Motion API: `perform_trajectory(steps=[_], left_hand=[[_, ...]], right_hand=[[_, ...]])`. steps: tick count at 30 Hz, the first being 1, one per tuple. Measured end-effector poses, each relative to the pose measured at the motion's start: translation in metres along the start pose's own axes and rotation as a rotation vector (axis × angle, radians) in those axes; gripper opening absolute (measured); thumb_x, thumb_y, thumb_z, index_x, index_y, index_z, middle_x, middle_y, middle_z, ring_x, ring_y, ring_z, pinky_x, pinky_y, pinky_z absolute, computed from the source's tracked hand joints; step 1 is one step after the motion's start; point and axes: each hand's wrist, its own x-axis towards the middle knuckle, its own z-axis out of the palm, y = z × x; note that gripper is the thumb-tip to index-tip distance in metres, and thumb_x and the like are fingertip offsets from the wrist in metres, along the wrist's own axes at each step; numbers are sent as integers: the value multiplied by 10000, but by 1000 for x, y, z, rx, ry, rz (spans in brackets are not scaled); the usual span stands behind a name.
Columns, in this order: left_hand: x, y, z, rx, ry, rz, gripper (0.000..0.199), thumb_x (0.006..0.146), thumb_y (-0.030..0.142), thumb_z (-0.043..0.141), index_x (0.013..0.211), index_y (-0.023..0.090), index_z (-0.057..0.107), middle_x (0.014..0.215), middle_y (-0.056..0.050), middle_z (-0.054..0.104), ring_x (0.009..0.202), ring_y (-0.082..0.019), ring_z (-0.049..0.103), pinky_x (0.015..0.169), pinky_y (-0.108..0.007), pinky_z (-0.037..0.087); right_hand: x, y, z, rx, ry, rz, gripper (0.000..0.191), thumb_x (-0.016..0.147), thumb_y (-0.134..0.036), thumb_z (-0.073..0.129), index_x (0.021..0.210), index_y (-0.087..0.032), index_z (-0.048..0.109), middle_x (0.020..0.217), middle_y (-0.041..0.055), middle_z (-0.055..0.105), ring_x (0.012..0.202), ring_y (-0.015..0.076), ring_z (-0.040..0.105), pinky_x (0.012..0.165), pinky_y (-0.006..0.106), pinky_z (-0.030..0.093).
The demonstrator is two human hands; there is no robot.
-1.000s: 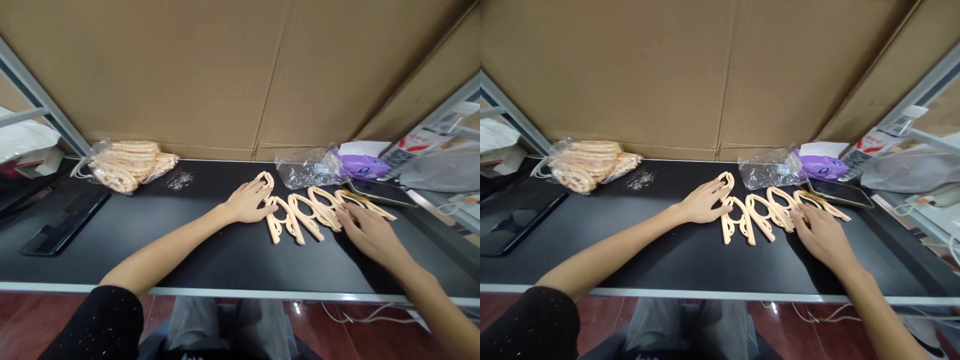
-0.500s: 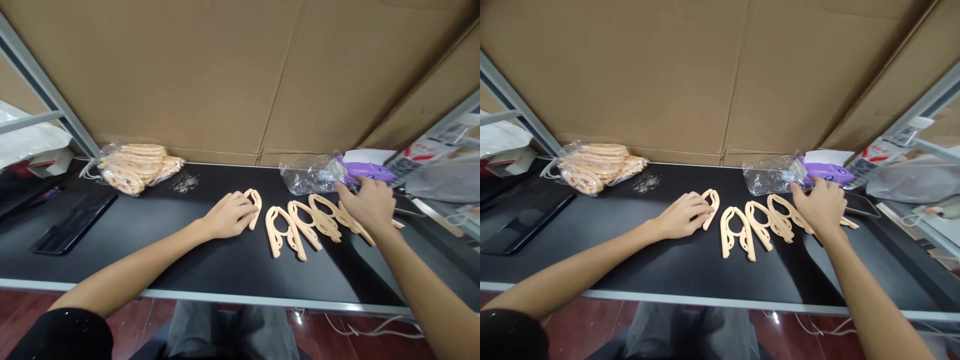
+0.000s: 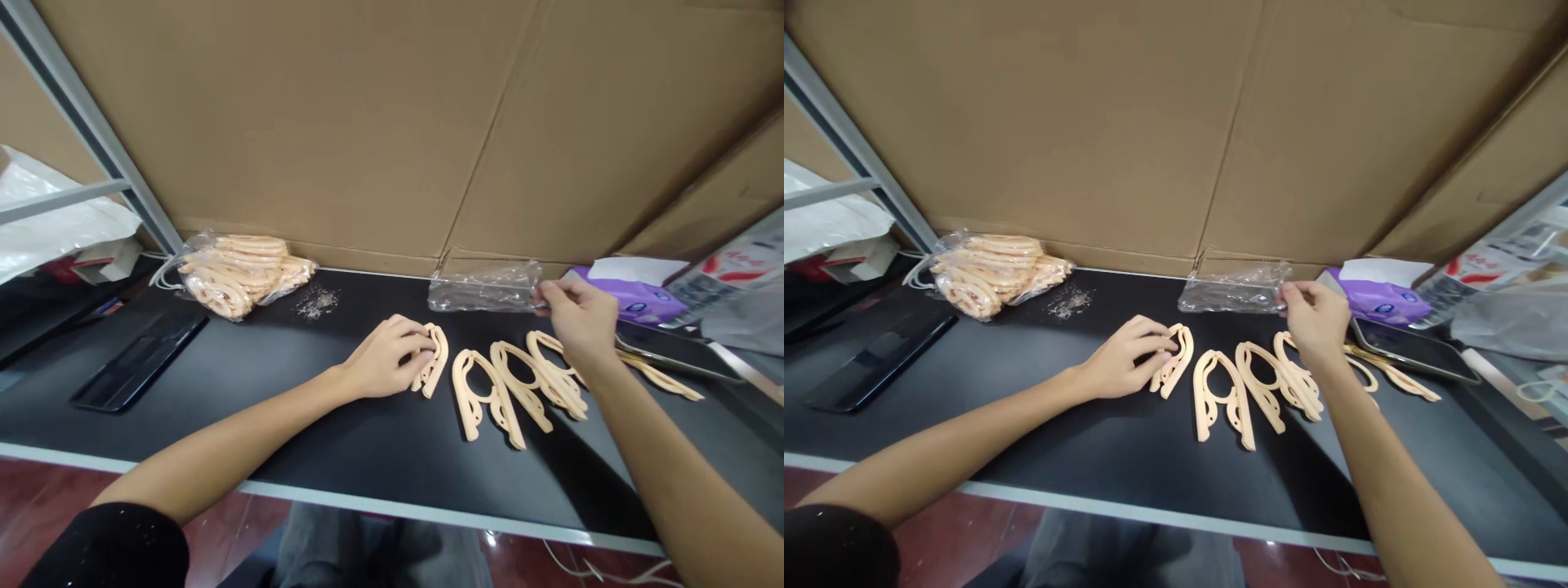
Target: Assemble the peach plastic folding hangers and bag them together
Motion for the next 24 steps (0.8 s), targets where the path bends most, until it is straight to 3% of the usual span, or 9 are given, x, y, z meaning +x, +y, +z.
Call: perform_trajectory(steps=[3,6,9,11,14,18,21,24], left_hand=[[11,-8,-5,-262,256,-385,305,948,372,599,1140,151,682,1202,-143,651,1098,-254,620,1000,-404,490],[22,-20,-23,-696,471,-830,548,954,562,548,1321,154,556,1380,-191,543,1063,-258,661,946,-371,534],[26,-29,-46,-1019,542,-1051,775,933,666,507,1498,159,353,1485,-256,431,1007,-263,694,876,-350,562],[26,-32,-57,-1112,510,-1099,834,926,651,535,1528,126,294,1423,-287,488,933,-251,706,820,-335,564],[25,-32,-60,-1121,482,-1102,738,931,549,611,1470,98,388,1228,-242,638,749,-169,659,699,-267,523],[25,-32,-57,-1149,457,-1130,598,931,498,634,1337,77,511,1057,-202,710,581,-119,535,543,-239,414],[25,-33,-57,-1195,392,-1106,413,942,465,619,1095,82,633,966,-185,730,581,-130,543,542,-249,414],[25,-39,-59,-1130,501,-1043,217,969,332,602,906,127,633,914,-113,732,632,-122,588,596,-237,452]], right_hand=[[-17,-38,22,310,20,-37,289,855,-504,629,871,-215,626,817,28,688,778,198,698,725,390,622],[-45,-76,40,586,-39,-111,251,819,-452,735,854,-212,670,863,34,730,832,190,719,811,389,627],[-72,-102,54,802,-119,-137,193,845,-400,733,887,-218,689,921,33,751,917,192,727,899,416,602],[-84,-111,59,925,-132,-87,163,840,-372,744,873,-225,681,927,20,754,930,186,727,915,424,592],[-90,-115,60,1057,-132,23,149,822,-348,764,842,-235,670,930,3,757,942,178,727,931,423,580],[-85,-114,52,1162,-167,161,146,803,-329,785,807,-242,668,926,-11,759,1008,174,719,988,411,560],[-82,-112,48,1202,-196,242,150,806,-323,782,776,-246,656,948,-15,760,1094,178,698,1031,398,540],[-84,-108,48,1176,-208,285,175,806,-340,780,761,-240,644,944,-2,763,1077,191,706,1004,415,555]])
